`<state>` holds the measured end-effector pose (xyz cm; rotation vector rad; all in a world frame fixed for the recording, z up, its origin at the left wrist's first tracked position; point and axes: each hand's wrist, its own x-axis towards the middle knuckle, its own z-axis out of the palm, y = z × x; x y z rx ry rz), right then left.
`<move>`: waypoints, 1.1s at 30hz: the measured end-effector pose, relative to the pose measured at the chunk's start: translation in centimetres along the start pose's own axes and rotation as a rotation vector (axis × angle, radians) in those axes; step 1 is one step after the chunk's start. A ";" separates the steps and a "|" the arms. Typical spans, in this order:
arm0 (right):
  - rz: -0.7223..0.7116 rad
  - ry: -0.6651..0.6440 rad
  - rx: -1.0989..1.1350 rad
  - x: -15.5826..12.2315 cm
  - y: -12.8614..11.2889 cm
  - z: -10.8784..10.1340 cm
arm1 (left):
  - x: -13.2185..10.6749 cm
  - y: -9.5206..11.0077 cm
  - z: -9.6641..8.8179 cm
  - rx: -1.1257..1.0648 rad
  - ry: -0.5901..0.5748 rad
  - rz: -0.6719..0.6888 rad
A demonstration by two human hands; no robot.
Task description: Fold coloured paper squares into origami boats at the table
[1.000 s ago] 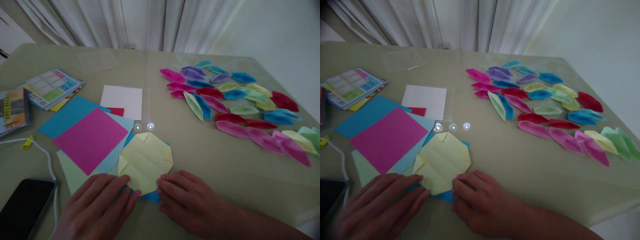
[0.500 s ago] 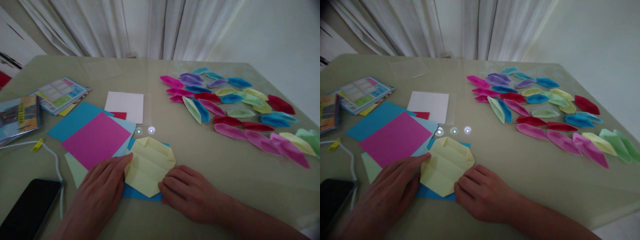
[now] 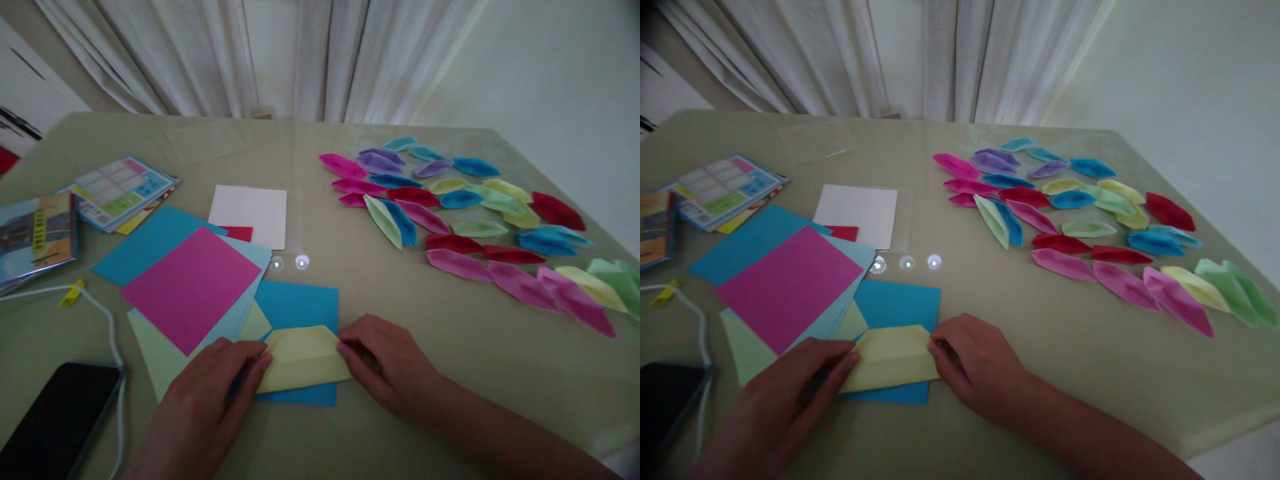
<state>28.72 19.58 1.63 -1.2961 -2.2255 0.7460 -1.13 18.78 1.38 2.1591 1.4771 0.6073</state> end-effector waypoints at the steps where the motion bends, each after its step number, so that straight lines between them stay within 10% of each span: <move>1: 0.016 -0.002 -0.009 0.0 0.1 0.2 | 0.0 -0.1 0.2 0.036 0.000 0.026; 33: 0.145 -0.121 -0.038 0.7 -0.6 0.7 | -0.4 -0.4 0.9 0.016 -0.035 -0.140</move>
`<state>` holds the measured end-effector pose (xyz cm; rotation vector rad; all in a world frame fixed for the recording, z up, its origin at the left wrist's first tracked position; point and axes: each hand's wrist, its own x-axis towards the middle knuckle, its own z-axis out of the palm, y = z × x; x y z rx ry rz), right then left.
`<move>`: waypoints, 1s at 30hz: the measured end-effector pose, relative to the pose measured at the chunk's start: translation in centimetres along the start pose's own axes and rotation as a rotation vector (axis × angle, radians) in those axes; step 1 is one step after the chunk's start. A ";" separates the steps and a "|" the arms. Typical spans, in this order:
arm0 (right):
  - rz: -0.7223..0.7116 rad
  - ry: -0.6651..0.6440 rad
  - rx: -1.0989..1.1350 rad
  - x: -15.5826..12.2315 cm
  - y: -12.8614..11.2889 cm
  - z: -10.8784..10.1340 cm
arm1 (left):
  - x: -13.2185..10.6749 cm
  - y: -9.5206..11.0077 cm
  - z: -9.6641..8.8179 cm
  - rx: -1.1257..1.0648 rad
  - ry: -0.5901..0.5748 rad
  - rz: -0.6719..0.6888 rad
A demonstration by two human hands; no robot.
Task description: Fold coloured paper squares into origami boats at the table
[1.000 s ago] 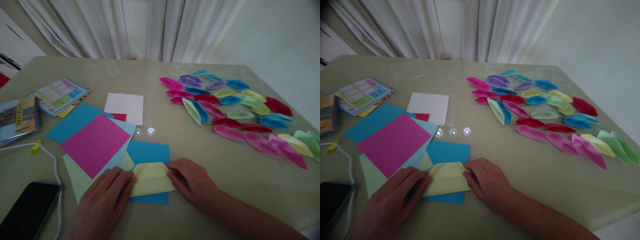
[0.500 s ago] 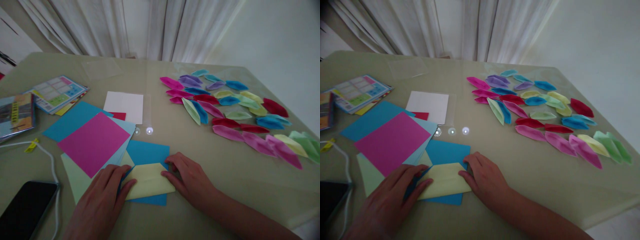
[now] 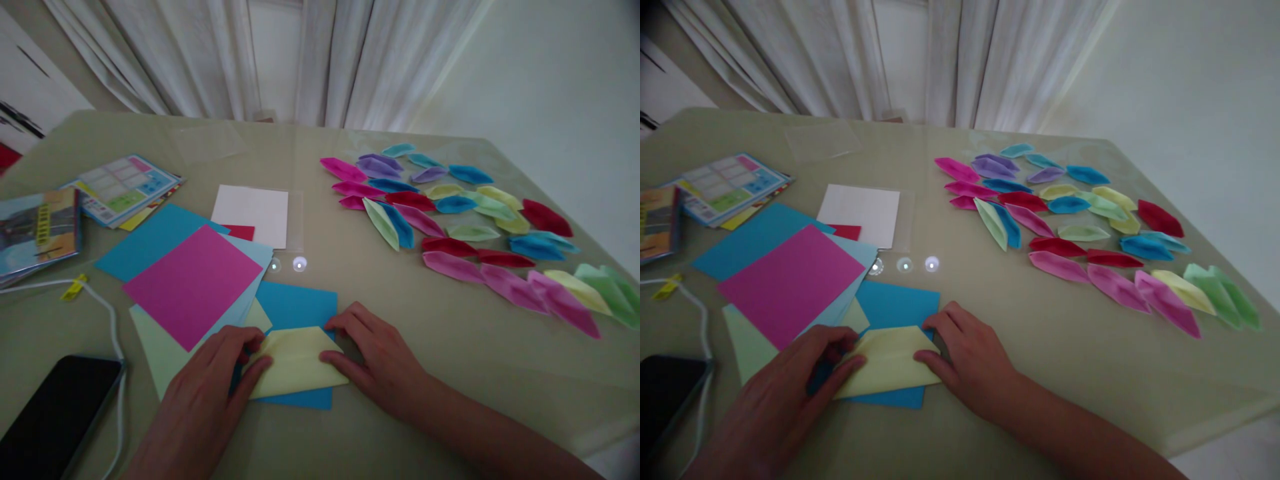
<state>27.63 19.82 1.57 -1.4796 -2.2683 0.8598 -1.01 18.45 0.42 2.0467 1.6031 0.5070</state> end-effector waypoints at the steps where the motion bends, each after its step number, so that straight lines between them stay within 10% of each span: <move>1: 0.005 -0.006 0.003 0.0 0.0 0.0 | 0.1 -0.1 0.1 0.001 0.006 0.002; 30: -0.035 -0.004 -0.010 -0.4 0.3 0.2 | 0.3 0.0 -0.2 -0.025 0.008 0.075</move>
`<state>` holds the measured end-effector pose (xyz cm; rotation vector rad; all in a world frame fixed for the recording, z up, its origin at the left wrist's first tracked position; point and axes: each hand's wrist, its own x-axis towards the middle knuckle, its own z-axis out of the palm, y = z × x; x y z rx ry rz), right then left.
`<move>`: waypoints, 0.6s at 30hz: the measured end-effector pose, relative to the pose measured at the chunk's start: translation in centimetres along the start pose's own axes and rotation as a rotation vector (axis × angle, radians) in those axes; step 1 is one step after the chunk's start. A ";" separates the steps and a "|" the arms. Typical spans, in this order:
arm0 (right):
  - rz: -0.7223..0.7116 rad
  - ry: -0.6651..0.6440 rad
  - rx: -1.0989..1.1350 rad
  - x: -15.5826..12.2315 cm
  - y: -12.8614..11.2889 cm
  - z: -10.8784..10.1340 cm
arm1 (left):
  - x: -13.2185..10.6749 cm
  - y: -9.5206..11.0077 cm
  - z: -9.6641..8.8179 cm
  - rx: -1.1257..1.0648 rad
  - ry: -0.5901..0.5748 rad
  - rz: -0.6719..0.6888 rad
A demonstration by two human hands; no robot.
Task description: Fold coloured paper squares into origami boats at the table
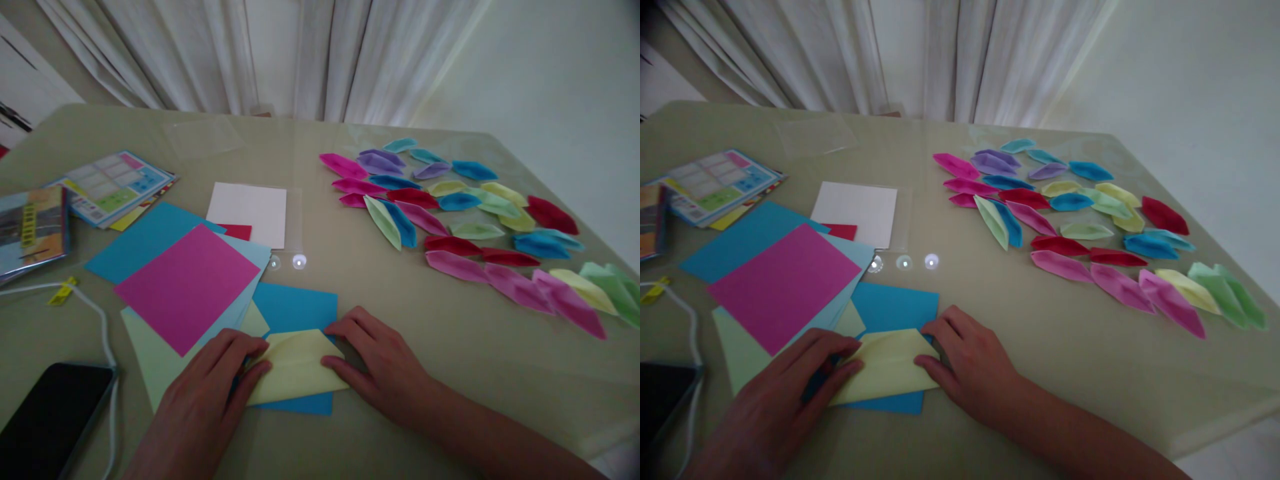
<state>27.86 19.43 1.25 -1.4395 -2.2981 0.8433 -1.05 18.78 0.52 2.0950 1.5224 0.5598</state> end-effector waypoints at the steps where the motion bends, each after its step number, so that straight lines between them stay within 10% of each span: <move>1: -0.001 0.001 0.000 0.0 0.0 0.0 | 0.0 0.0 0.0 0.000 0.000 -0.004; 18: 0.001 -0.012 0.005 0.0 0.1 0.0 | -0.1 -0.2 0.2 -0.009 0.001 -0.011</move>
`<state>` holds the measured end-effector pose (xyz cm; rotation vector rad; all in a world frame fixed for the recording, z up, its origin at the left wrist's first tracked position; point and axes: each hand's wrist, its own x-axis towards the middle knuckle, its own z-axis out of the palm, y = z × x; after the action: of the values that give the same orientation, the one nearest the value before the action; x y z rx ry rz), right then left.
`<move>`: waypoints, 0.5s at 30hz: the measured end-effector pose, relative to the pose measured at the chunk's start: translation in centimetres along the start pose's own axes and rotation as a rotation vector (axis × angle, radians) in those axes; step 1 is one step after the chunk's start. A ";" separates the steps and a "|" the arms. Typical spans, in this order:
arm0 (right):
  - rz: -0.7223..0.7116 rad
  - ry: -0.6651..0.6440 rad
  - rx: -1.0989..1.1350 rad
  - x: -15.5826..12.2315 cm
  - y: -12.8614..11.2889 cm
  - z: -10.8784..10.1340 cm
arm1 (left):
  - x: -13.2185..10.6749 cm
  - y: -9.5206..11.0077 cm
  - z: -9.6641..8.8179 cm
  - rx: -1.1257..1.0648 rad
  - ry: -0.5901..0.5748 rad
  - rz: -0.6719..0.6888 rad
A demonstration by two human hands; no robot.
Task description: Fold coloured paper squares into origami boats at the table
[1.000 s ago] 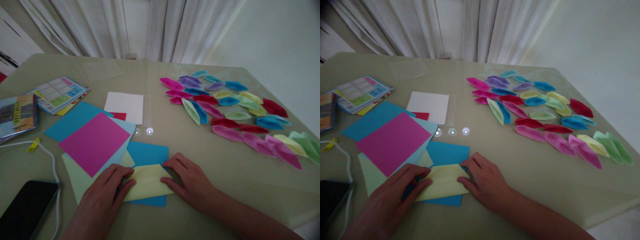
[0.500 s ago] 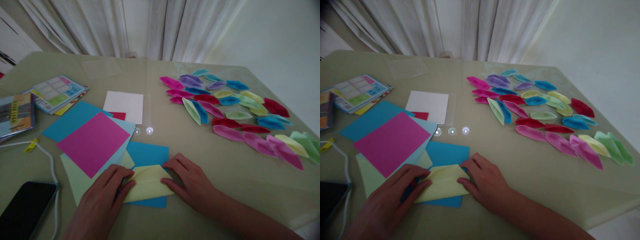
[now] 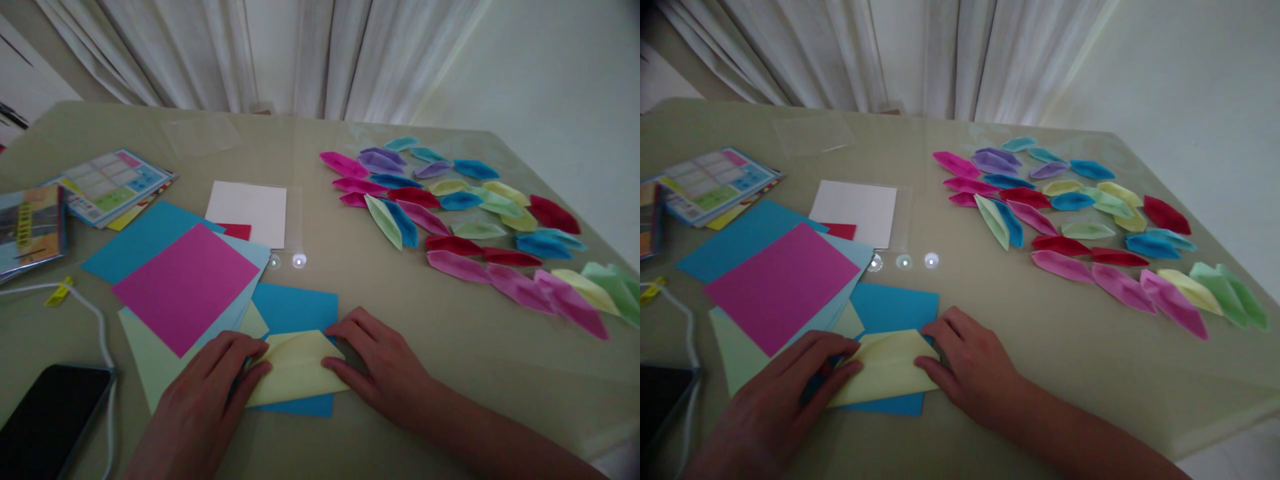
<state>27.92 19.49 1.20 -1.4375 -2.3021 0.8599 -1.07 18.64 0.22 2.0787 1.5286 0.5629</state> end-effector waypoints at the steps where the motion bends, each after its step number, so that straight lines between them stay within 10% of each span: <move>1: -0.002 0.001 0.004 0.0 0.0 0.0 | 0.1 0.1 -0.1 0.003 0.009 0.014; 15: -0.012 0.010 0.002 -0.1 0.1 0.1 | 0.2 0.0 0.0 0.006 0.028 0.021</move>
<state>28.01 19.42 1.03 -1.4230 -2.2994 0.8501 -1.04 18.83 0.22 2.1016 1.5275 0.5979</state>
